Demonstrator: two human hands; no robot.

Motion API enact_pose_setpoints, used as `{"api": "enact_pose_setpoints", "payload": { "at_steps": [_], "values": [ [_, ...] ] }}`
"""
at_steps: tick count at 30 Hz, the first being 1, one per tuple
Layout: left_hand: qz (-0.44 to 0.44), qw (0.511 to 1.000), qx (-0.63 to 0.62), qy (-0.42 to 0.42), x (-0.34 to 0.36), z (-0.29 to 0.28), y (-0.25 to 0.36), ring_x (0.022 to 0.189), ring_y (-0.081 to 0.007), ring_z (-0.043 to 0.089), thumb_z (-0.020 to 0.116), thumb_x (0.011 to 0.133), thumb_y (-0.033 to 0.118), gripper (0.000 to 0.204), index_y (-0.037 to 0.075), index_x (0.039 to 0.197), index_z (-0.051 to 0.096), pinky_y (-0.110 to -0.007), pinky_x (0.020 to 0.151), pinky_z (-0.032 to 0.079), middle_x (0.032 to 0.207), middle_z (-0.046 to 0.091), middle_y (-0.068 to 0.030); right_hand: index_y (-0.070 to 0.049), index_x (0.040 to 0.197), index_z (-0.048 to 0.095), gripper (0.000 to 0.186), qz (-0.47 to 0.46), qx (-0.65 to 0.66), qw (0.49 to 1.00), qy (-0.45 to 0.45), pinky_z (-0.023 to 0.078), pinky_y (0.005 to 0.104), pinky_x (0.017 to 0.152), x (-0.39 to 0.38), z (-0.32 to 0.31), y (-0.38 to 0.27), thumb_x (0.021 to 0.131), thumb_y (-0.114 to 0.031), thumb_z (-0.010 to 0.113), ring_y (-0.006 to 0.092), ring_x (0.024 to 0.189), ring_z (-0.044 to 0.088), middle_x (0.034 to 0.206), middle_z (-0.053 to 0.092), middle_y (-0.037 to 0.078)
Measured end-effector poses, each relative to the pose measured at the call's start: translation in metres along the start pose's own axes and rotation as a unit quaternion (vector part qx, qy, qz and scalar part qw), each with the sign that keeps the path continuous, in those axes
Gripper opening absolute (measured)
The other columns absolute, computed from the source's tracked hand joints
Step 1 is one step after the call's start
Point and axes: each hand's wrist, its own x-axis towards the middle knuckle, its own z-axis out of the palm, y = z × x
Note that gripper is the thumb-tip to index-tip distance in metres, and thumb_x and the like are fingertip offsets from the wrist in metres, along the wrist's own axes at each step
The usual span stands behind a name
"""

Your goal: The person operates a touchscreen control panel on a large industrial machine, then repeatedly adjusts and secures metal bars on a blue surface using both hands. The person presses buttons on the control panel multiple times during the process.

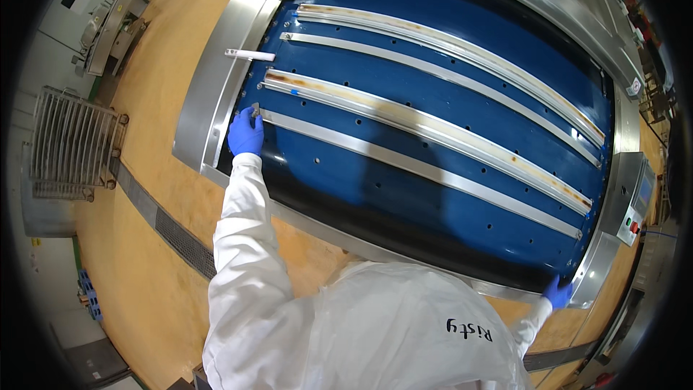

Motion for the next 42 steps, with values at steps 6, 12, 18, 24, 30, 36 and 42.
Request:
{"api": "enact_pose_setpoints", "payload": {
  "at_steps": [6,12,18,24,30,36,42],
  "values": [
    [0.038,0.968,0.150,-0.200,0.054,0.026,-0.044,0.091,-0.0343,0.065,0.064,0.089,0.041,0.029,0.015,0.103,0.061,-0.048,0.077,0.053,0.098,0.065,-0.0113,-0.008,0.074,0.066,0.021,-0.366,0.069,0.894,-0.250,0.046,0.0443,0.077,-0.065,0.139,-0.285,0.073,-0.024,0.080,0.0320,0.082,0.056,0.081,0.060,0.010],
    [0.132,0.930,0.203,-0.276,0.081,0.023,-0.040,0.095,-0.0313,0.066,0.056,0.093,0.048,0.035,0.017,0.108,0.063,-0.046,0.078,0.054,0.100,0.066,-0.0104,-0.014,0.100,0.062,0.043,-0.434,0.072,0.807,-0.393,0.041,0.0457,0.087,-0.129,0.195,-0.385,0.068,-0.035,0.082,0.0317,0.102,0.053,0.105,0.056,0.009],
    [0.036,0.947,0.135,-0.288,0.078,0.032,-0.044,0.092,-0.0356,0.067,0.044,0.098,0.051,0.047,0.013,0.100,0.071,-0.047,0.081,0.053,0.099,0.070,-0.0139,-0.015,0.096,0.062,0.035,-0.459,0.022,0.788,-0.410,0.040,0.0459,0.082,-0.130,0.211,-0.387,0.073,-0.036,0.077,0.0316,0.098,0.051,0.101,0.054,0.010],
    [-0.090,0.967,0.032,-0.235,0.071,0.048,-0.056,0.089,-0.0430,0.064,0.044,0.096,0.048,0.050,0.007,0.089,0.073,-0.049,0.081,0.051,0.095,0.069,-0.0203,-0.016,0.097,0.064,0.032,-0.529,0.039,0.770,-0.354,0.041,0.0437,0.080,-0.130,0.215,-0.386,0.072,-0.033,0.077,0.0280,0.095,0.052,0.097,0.055,0.005],
    [-0.122,0.965,0.007,-0.233,0.077,0.056,-0.054,0.090,-0.0441,0.063,0.044,0.096,0.047,0.051,0.005,0.090,0.071,-0.048,0.082,0.050,0.093,0.068,-0.0228,-0.017,0.099,0.064,0.034,-0.537,0.033,0.768,-0.347,0.042,0.0433,0.081,-0.130,0.218,-0.385,0.071,-0.032,0.077,0.0259,0.097,0.053,0.099,0.056,0.004],
    [-0.146,0.963,-0.022,-0.227,0.078,0.073,-0.054,0.089,-0.0443,0.064,0.044,0.096,0.048,0.054,0.003,0.089,0.071,-0.048,0.081,0.051,0.092,0.068,-0.0244,-0.017,0.099,0.064,0.033,-0.525,0.023,0.777,-0.346,0.042,0.0429,0.081,-0.131,0.220,-0.383,0.072,-0.033,0.077,0.0248,0.096,0.054,0.100,0.057,0.004],
    [-0.257,0.930,-0.128,-0.232,0.093,0.082,-0.087,0.106,-0.0418,0.063,0.047,0.095,0.053,0.061,-0.001,0.108,0.069,-0.043,0.093,0.048,0.108,0.067,-0.0259,-0.017,0.099,0.064,0.032,-0.514,0.031,0.784,-0.348,0.042,0.0420,0.080,-0.129,0.223,-0.386,0.074,-0.034,0.075,0.0244,0.095,0.054,0.101,0.058,0.004]
  ]
}}
